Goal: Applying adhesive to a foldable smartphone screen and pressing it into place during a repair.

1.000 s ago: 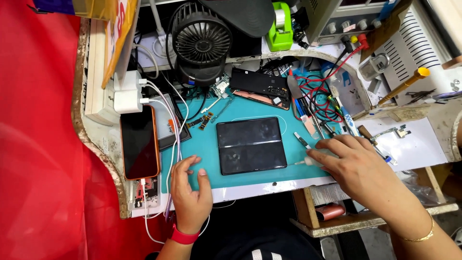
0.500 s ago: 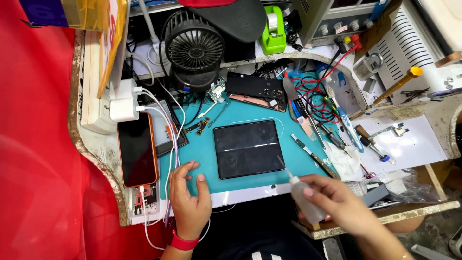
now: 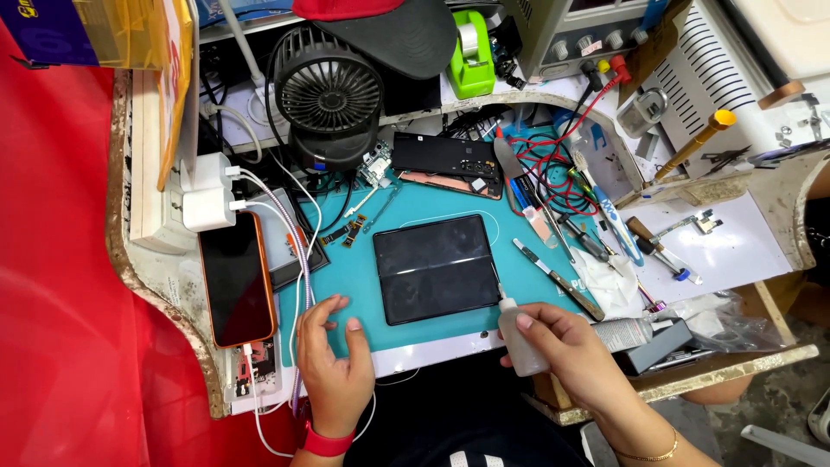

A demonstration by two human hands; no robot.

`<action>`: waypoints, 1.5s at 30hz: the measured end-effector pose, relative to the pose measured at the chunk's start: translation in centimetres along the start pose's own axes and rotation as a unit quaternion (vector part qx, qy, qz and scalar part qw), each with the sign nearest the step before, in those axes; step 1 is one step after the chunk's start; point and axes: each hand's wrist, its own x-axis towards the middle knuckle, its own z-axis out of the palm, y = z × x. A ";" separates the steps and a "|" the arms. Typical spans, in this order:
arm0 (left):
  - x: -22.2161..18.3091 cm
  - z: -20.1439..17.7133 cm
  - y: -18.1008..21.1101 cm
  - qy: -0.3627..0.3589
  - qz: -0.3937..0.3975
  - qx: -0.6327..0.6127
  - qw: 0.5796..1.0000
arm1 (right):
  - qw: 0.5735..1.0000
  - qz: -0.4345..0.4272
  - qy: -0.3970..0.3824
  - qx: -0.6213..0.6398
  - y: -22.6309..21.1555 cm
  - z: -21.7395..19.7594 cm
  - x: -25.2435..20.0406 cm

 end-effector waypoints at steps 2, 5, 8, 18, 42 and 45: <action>0.0 0.0 0.0 0.002 0.004 0.001 1.000 | 1.000 0.000 0.002 0.007 0.2 -0.1 0.1; 0.0 0.0 -0.1 0.001 0.000 0.002 1.000 | 1.000 0.005 0.008 0.017 0.6 -0.3 0.0; 0.0 0.1 -0.2 0.001 0.001 0.002 1.000 | 0.999 0.024 0.012 0.022 0.3 -0.4 -0.7; 0.1 -0.1 0.1 0.011 0.025 0.020 0.999 | 0.999 0.041 -0.013 -0.019 2.7 -5.0 -3.1; 2.3 2.4 4.4 -0.170 0.251 0.054 0.952 | 0.659 -0.513 0.384 -0.394 -0.3 -10.1 2.5; 3.0 3.7 5.2 -0.250 0.309 0.076 0.914 | 0.680 -0.511 0.234 -0.470 -1.4 -5.2 3.8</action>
